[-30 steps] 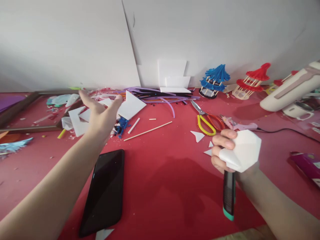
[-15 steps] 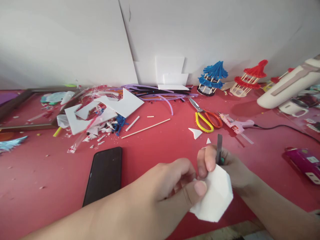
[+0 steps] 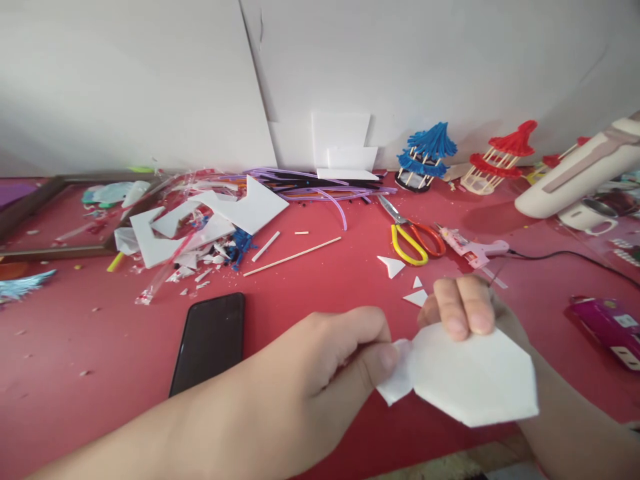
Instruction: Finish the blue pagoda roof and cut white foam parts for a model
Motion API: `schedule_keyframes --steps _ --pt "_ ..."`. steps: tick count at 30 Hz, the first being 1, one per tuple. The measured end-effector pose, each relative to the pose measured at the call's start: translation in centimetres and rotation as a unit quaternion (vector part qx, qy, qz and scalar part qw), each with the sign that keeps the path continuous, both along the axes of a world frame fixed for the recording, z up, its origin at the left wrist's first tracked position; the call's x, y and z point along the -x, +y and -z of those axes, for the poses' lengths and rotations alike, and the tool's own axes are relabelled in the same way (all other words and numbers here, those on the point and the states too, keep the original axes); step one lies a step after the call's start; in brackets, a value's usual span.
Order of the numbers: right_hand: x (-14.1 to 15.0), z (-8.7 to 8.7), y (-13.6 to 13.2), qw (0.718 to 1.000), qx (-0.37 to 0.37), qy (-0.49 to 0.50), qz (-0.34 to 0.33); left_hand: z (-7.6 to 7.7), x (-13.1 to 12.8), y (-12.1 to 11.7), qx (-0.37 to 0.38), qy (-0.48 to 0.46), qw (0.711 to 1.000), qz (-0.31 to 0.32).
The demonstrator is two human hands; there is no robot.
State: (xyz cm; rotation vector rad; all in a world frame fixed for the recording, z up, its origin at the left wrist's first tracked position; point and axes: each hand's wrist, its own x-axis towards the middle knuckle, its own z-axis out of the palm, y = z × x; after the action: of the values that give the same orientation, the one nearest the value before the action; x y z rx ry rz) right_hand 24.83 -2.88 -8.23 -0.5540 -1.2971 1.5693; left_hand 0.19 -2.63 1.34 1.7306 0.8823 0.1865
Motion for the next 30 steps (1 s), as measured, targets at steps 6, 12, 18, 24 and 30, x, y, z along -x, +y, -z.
schedule_keyframes --steps 6,12,18,24,30 --pt "-2.2 -2.6 0.4 0.994 -0.098 -0.009 0.055 0.2 0.3 0.5 -0.003 0.014 0.999 -0.039" --pt "-7.4 -5.3 1.9 0.944 -0.130 -0.057 0.298 2.6 0.7 3.3 -0.256 0.122 0.953 -0.102" --pt "-6.9 -3.0 3.8 0.973 -0.028 -0.030 0.227 7.6 -5.9 8.0 -0.378 0.104 0.920 -0.021" --pt "-7.8 -2.0 4.2 0.969 0.006 -0.043 0.245 11.2 -9.7 8.2 -0.456 0.085 0.883 0.069" --pt "-7.9 -1.6 4.5 0.969 0.033 -0.032 0.242 11.7 -10.5 6.9 -0.483 0.120 0.865 0.067"
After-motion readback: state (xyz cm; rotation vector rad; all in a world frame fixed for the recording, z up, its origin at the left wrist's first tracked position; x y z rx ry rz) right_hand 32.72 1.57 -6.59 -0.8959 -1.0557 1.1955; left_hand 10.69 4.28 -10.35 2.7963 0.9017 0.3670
